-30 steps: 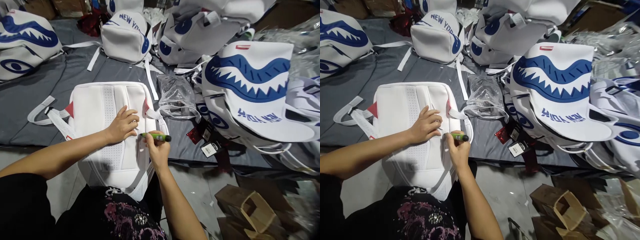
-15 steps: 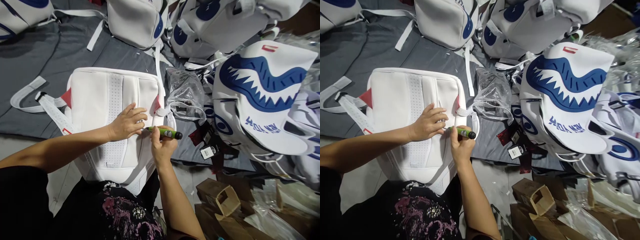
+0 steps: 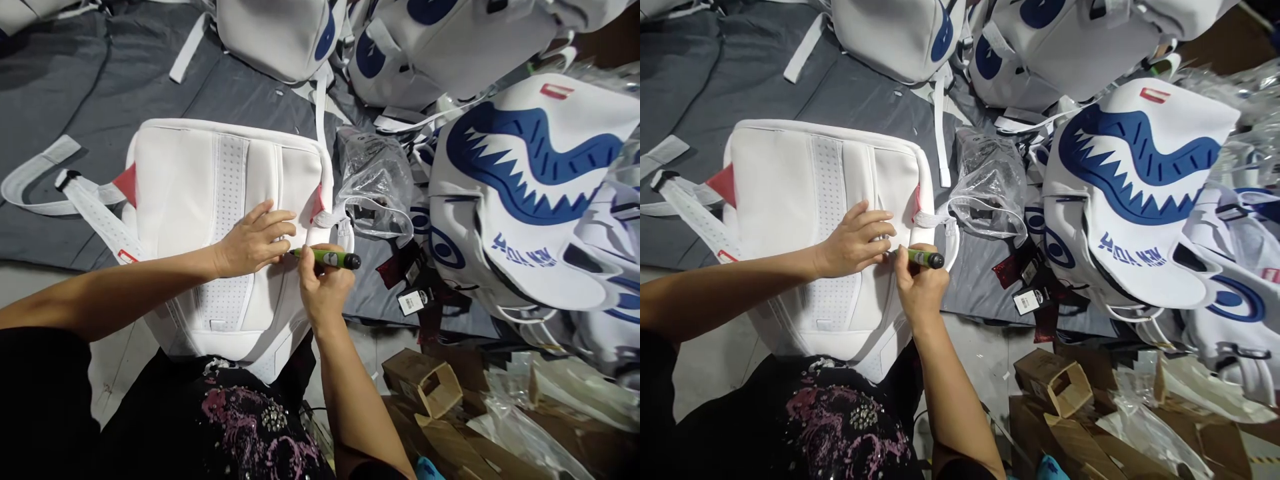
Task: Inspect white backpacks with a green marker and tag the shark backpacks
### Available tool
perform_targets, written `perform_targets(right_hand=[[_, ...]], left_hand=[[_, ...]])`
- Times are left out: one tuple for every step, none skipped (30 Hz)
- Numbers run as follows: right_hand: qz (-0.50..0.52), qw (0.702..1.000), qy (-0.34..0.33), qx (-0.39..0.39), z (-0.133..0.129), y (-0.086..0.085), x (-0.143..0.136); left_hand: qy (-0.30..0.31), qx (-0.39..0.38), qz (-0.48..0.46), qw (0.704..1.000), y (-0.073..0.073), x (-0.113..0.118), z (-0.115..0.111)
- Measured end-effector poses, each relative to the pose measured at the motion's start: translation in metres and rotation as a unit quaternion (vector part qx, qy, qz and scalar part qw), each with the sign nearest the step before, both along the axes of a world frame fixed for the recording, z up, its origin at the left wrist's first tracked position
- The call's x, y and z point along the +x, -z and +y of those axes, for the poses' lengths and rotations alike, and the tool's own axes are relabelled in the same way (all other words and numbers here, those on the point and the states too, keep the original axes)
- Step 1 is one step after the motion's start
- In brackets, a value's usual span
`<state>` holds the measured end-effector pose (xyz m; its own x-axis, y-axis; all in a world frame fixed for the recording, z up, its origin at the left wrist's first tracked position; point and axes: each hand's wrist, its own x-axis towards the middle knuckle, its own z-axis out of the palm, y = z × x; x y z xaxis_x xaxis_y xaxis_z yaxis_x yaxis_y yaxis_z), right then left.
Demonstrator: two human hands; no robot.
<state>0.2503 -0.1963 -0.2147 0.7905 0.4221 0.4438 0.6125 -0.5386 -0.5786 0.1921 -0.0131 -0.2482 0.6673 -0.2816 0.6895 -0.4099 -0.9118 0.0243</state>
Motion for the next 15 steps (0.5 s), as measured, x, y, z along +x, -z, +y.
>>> perform_targets(right_hand=[[0.0, 1.0, 0.004, 0.002, 0.0, 0.0001, 0.0002], [0.003, 1.0, 0.01, 0.004, -0.0001, 0.0001, 0.0005], [0.007, 1.0, 0.012, 0.007, -0.0002, -0.0001, 0.0008], [0.012, 1.0, 0.008, 0.008, -0.0003, -0.0003, 0.0012], [0.015, 1.0, 0.0, 0.006, -0.0004, -0.0006, 0.0017], [0.016, 1.0, -0.006, 0.002, -0.0005, -0.0009, 0.0023], [0.017, 1.0, -0.006, -0.003, -0.0005, -0.0012, 0.0029], [0.019, 1.0, -0.001, -0.007, -0.0005, -0.0015, 0.0035], [0.022, 1.0, 0.004, -0.008, -0.0003, -0.0017, 0.0041], [0.027, 1.0, 0.004, -0.009, -0.0001, -0.002, 0.0047], [0.031, 0.999, -0.001, -0.011, 0.0003, -0.0025, 0.0051], [0.031, 0.999, -0.009, -0.017, 0.0007, -0.0032, 0.0054], [0.027, 0.999, -0.014, -0.027, 0.0011, -0.0044, 0.0055], [0.019, 0.999, -0.012, -0.041, 0.0014, -0.0058, 0.0055], [0.012, 0.999, -0.007, -0.052, 0.0017, -0.0073, 0.0053]], left_hand=[[0.003, -0.003, -0.001, 1.0, 0.0001, 0.0003, 0.0], [0.004, -0.005, 0.0, 1.0, 0.0004, 0.0004, 0.0], [0.004, -0.004, 0.002, 1.0, 0.0009, 0.0006, 0.0], [0.004, -0.003, 0.004, 1.0, 0.0015, 0.0006, 0.0001], [0.002, 0.0, 0.01, 1.0, 0.0023, 0.0006, 0.0002], [-0.001, 0.003, 0.018, 1.0, 0.003, 0.0005, 0.0004], [-0.005, 0.005, 0.028, 1.0, 0.0038, 0.0003, 0.0006], [-0.007, 0.006, 0.04, 0.999, 0.0044, 0.0002, 0.0008], [-0.009, 0.006, 0.05, 0.999, 0.0047, 0.0001, 0.0009], [-0.008, 0.005, 0.058, 0.998, 0.0048, -0.0001, 0.0011], [-0.005, 0.004, 0.059, 0.998, 0.0043, -0.0003, 0.0011], [-0.002, 0.0, 0.059, 0.998, 0.0032, -0.0007, 0.001], [0.0, -0.005, 0.056, 0.998, 0.0017, -0.0013, 0.0006], [0.002, -0.008, 0.048, 0.999, -0.0003, -0.0021, -0.0001], [0.003, -0.011, 0.038, 0.999, -0.0023, -0.003, -0.001]])
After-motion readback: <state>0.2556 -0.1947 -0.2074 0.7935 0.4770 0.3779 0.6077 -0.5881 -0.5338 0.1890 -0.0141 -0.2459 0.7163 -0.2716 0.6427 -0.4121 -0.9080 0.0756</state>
